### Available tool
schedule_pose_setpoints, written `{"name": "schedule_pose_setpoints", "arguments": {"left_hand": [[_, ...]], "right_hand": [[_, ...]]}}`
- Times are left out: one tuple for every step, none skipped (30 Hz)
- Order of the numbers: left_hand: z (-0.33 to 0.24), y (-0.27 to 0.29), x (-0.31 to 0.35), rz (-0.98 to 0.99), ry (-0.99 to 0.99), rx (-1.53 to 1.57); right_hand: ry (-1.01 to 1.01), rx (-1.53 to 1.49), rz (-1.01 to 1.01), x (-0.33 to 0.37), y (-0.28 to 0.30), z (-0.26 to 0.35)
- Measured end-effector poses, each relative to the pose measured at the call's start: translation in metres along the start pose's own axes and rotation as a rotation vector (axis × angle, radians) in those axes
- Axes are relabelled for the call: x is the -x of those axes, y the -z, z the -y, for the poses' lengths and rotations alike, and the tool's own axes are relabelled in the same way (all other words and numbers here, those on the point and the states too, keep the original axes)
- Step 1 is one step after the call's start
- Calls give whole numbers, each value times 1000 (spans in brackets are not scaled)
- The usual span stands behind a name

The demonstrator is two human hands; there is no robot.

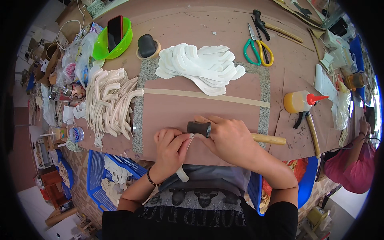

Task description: The person uses a black cylindrical tool to press and shape a white, flexible strip on a wooden board. They repeatedly pick up new strips from a pile and apply the tool to curve them, placing the finished pieces into a blue basket.

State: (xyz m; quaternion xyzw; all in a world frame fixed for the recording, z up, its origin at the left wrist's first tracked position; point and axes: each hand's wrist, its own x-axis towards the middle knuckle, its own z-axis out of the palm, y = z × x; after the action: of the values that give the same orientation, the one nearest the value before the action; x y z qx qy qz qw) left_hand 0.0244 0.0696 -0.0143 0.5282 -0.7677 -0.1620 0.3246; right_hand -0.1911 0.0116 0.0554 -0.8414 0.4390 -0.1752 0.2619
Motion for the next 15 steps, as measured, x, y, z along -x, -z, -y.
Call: {"name": "schedule_pose_setpoints", "arguments": {"left_hand": [[0,0,-4,12,-5,5],[1,0,-9,24,-12,11],[6,0,-14,63,-54,47],[12,0,-19,103,-93,82],[17,1,-24,142,-132,117],[21,3,-29,167,-182,119],[24,2,-35,202,-244,129],[26,3,-38,236,-306,138],[27,4,-39,250,-380,85],[27,7,-40,263,-456,33],[26,8,-41,274,-531,-20],[22,12,-40,294,-531,-48],[16,15,-37,310,-528,-72],[13,16,-36,326,-524,-97],[14,15,-35,338,-499,-65]], "right_hand": [[-18,2,-8,1,3,-1],[-38,4,-18,4,6,0],[-60,7,-28,6,10,1],[-114,-14,-12,8,16,5],[-170,-36,2,11,22,11],[-225,-57,17,14,25,14],[-204,-53,3,18,23,14],[-182,-49,-11,23,21,13],[-159,-46,-25,26,20,13],[-200,-52,6,25,20,14],[-240,-59,38,23,22,15],[-279,-66,71,22,22,15],[-222,-46,17,22,22,12],[-164,-26,-36,23,19,7],[-104,-5,-87,24,17,4]]}}
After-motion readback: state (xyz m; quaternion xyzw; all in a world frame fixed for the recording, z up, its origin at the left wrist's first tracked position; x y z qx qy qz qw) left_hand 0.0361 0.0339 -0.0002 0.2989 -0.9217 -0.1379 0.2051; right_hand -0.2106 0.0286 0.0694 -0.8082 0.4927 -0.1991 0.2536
